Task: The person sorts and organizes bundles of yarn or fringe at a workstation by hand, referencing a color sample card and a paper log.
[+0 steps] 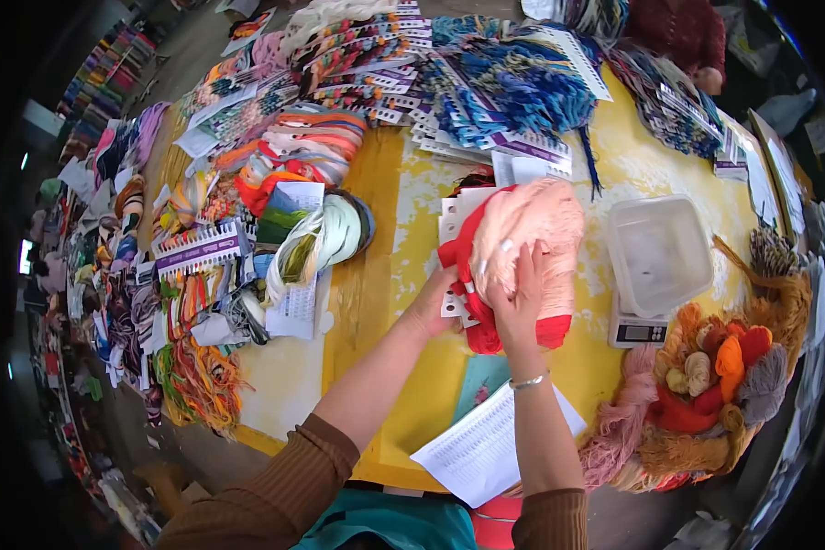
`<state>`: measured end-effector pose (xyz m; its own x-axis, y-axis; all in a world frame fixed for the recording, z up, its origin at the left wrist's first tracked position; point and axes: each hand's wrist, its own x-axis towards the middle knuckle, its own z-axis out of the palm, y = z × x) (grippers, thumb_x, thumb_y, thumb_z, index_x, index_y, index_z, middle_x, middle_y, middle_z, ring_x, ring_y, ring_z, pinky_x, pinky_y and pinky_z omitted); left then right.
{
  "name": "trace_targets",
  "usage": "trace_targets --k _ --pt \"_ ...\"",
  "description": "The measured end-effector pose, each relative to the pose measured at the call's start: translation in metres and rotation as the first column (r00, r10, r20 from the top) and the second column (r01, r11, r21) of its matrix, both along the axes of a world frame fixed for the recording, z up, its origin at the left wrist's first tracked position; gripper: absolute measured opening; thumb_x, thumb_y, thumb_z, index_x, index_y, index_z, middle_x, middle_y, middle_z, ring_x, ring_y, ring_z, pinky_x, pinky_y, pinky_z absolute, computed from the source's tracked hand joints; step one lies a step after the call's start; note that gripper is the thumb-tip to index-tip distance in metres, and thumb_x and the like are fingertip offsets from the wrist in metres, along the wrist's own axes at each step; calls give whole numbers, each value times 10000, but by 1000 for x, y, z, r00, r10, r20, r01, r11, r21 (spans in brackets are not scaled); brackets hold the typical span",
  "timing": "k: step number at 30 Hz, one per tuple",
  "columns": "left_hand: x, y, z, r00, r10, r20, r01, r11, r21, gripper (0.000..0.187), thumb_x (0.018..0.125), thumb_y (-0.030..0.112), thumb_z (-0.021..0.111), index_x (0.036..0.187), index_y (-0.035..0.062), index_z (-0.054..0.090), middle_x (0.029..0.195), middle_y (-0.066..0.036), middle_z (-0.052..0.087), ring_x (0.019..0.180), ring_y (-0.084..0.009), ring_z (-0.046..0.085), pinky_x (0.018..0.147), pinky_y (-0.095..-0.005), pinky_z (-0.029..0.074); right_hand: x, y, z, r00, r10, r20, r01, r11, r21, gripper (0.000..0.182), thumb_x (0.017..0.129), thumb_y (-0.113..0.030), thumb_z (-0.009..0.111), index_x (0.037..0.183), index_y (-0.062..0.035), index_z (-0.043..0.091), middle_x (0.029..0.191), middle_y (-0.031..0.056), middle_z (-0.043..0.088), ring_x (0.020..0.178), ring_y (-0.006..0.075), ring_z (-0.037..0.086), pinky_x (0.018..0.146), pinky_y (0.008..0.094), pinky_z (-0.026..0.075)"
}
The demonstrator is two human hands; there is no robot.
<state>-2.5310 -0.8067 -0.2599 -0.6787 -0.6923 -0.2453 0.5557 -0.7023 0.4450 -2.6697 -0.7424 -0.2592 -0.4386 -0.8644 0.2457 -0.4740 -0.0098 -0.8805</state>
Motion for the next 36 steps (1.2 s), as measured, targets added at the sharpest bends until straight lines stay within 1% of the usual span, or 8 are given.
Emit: trace_targets --k 10,18,22,26,31,33,35,36 --pt "84 -64 115 979 138 151 -61 901 -430 618 841 159 662 1399 76 411 1242 -45 585 1098 -140 578 921 -311 485 101 -61 79 817 92 569 15 984 -180 780 760 -46 533 1470 53 226 1431 166 378 1321 247 383 1100 347 312" --pt "213 -127 134 839 500 213 -478 866 -149 441 937 447 521 1234 124 570 1185 -78 647 1105 -272 609 967 -495 472 213 -171 141 969 111 -219 -189 907 -377 587 741 -294 724 1237 -49 528 1242 222 508 1200 408 457 988 489 407" --pt "269 -141 47 735 596 323 -609 790 -71 514 991 462 411 1374 127 479 1358 -86 549 1217 -289 542 1016 -496 438 261 -165 94 769 372 -520 -292 928 232 799 749 -411 718 1444 -206 381 1446 169 396 1338 362 377 1014 592 356" --pt "289 -133 37 847 471 248 -482 876 -17 527 1013 403 399 1450 110 376 1389 -100 516 1225 -287 534 1038 -471 432 260 -132 79 741 382 -552 -347 922 172 844 734 -284 739 1472 -180 343 1495 163 354 1362 350 359 1072 563 307" --pt "288 -105 48 587 503 634 -559 819 -131 237 923 236 518 1083 84 604 1001 -28 665 870 -204 640 694 -371 534 200 -42 69 869 357 -342 -337 934 117 662 796 -212 692 1393 -84 437 1474 194 367 1360 372 350 1089 492 328" --pt "283 -83 40 484 664 571 -548 738 -394 91 769 86 490 681 107 499 605 -15 469 600 -147 534 594 -298 494 163 17 59 912 285 -295 -251 957 146 558 805 -164 695 1322 -68 508 1436 206 409 1338 382 381 1081 467 355" --pt "239 -35 68 289 798 528 -674 561 -480 267 820 66 591 1078 11 550 1185 -119 526 1101 -236 543 948 -383 467 125 81 52 960 156 -232 -118 978 172 502 792 -115 704 1269 -62 556 1392 206 459 1305 382 428 1074 453 373" --pt "232 -13 59 241 783 573 -493 608 -623 362 846 65 587 1191 2 495 1266 -126 487 1172 -250 504 1012 -396 411 106 117 51 976 72 -207 -31 980 195 484 782 -87 709 1246 -62 574 1368 203 485 1286 381 452 1067 446 385"
